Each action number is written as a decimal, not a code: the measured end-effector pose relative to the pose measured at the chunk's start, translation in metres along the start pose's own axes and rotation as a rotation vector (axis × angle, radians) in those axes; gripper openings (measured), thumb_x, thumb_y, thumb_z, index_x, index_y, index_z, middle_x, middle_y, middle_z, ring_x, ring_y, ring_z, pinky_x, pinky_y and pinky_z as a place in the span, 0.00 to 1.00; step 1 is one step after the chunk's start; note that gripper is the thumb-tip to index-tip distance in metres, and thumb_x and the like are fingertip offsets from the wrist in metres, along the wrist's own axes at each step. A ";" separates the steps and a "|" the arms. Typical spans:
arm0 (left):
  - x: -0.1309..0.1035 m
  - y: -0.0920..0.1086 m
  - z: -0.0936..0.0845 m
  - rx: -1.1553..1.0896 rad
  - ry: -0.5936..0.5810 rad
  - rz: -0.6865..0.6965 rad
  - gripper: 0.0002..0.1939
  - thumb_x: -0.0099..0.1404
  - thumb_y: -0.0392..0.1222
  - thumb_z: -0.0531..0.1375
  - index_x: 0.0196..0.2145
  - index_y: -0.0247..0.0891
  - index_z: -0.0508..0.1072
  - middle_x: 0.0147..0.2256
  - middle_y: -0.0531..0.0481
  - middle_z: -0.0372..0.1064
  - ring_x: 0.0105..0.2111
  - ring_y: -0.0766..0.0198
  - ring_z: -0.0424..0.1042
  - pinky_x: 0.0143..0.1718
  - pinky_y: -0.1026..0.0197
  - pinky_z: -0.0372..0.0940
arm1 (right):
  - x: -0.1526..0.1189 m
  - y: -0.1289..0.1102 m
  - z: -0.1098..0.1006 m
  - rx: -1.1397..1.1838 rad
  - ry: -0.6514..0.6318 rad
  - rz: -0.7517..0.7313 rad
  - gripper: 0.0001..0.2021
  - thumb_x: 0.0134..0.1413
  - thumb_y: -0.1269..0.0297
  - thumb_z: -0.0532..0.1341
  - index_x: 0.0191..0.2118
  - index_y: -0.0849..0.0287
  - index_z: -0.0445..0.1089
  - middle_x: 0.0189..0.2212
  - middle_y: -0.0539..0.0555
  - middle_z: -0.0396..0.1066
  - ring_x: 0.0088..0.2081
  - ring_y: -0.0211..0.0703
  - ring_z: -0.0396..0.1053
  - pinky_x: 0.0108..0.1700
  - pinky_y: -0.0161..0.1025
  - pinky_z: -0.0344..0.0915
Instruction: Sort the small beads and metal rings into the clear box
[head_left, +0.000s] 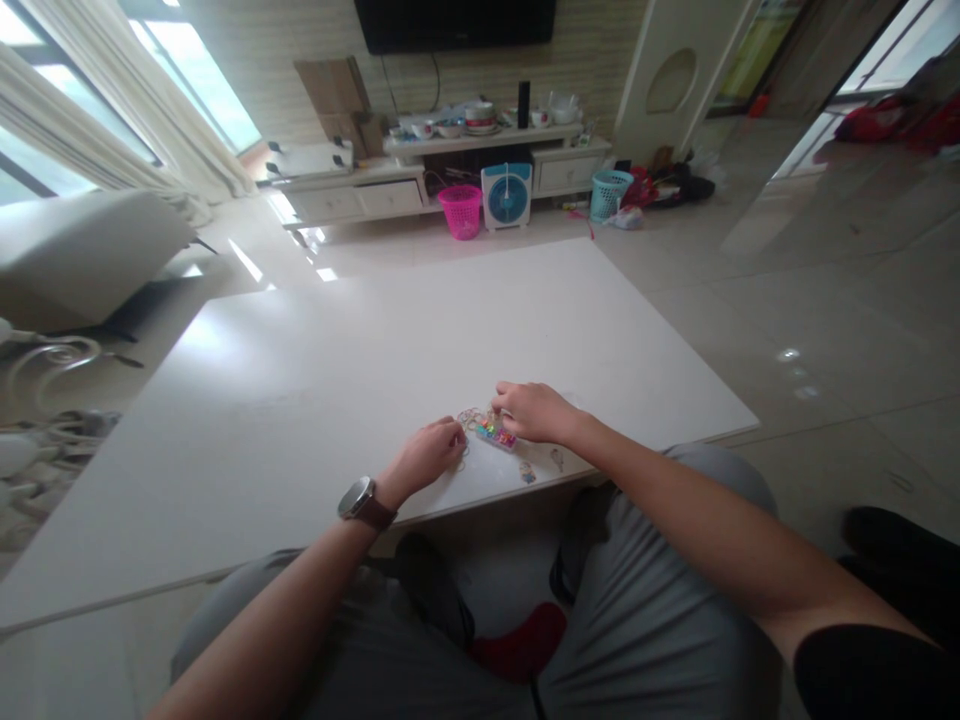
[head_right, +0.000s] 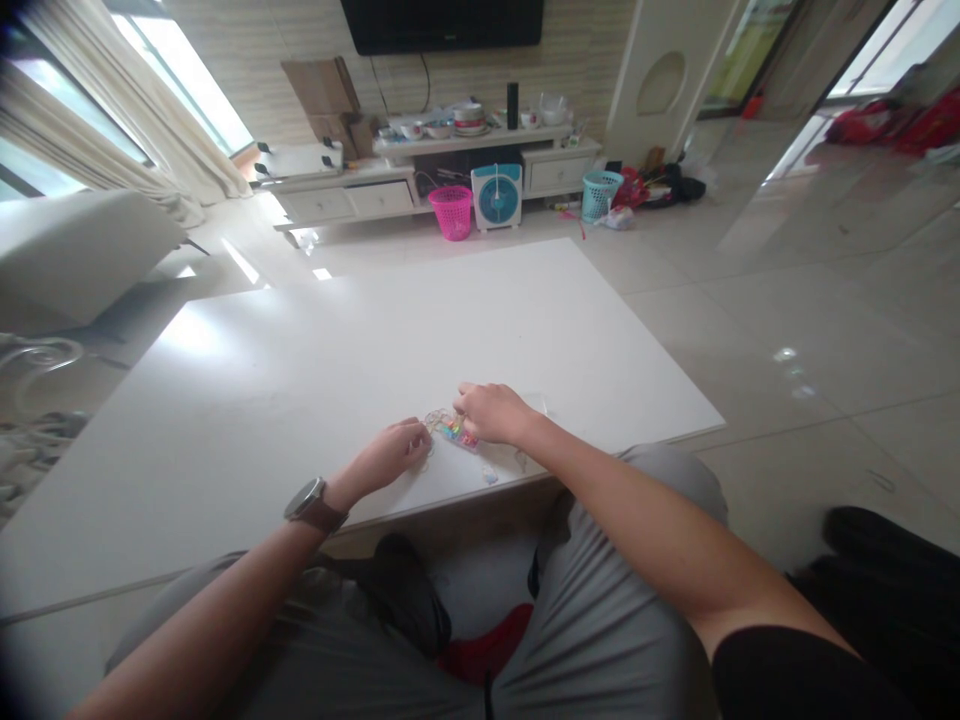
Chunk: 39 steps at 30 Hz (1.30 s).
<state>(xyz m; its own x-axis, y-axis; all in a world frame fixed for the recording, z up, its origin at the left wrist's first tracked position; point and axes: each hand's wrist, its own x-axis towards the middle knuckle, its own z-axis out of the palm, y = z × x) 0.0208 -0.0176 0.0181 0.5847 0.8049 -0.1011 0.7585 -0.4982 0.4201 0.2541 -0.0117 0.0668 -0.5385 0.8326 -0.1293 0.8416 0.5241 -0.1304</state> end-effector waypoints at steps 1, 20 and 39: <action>0.000 0.000 0.002 0.036 -0.005 0.002 0.09 0.68 0.40 0.51 0.33 0.39 0.70 0.34 0.47 0.69 0.30 0.61 0.69 0.33 0.59 0.60 | 0.000 0.000 0.000 0.003 -0.004 0.000 0.11 0.61 0.65 0.55 0.41 0.56 0.75 0.43 0.56 0.70 0.37 0.43 0.71 0.35 0.37 0.59; -0.001 0.005 -0.013 -0.387 0.035 0.017 0.09 0.69 0.44 0.51 0.32 0.38 0.65 0.28 0.51 0.65 0.28 0.64 0.64 0.31 0.61 0.60 | -0.001 -0.006 0.005 0.110 0.046 -0.077 0.13 0.65 0.60 0.54 0.40 0.57 0.75 0.41 0.54 0.70 0.35 0.40 0.69 0.33 0.36 0.54; 0.003 0.007 -0.010 -0.831 0.145 0.022 0.11 0.65 0.47 0.61 0.40 0.36 0.70 0.31 0.51 0.70 0.26 0.69 0.67 0.28 0.64 0.63 | 0.010 -0.025 0.023 0.690 0.200 -0.060 0.06 0.56 0.70 0.60 0.31 0.63 0.73 0.27 0.49 0.70 0.29 0.34 0.63 0.34 0.31 0.55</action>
<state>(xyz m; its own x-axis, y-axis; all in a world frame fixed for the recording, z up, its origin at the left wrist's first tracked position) 0.0251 -0.0153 0.0293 0.5108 0.8597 0.0078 0.2555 -0.1604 0.9534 0.2270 -0.0203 0.0460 -0.5095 0.8575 0.0719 0.5575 0.3926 -0.7315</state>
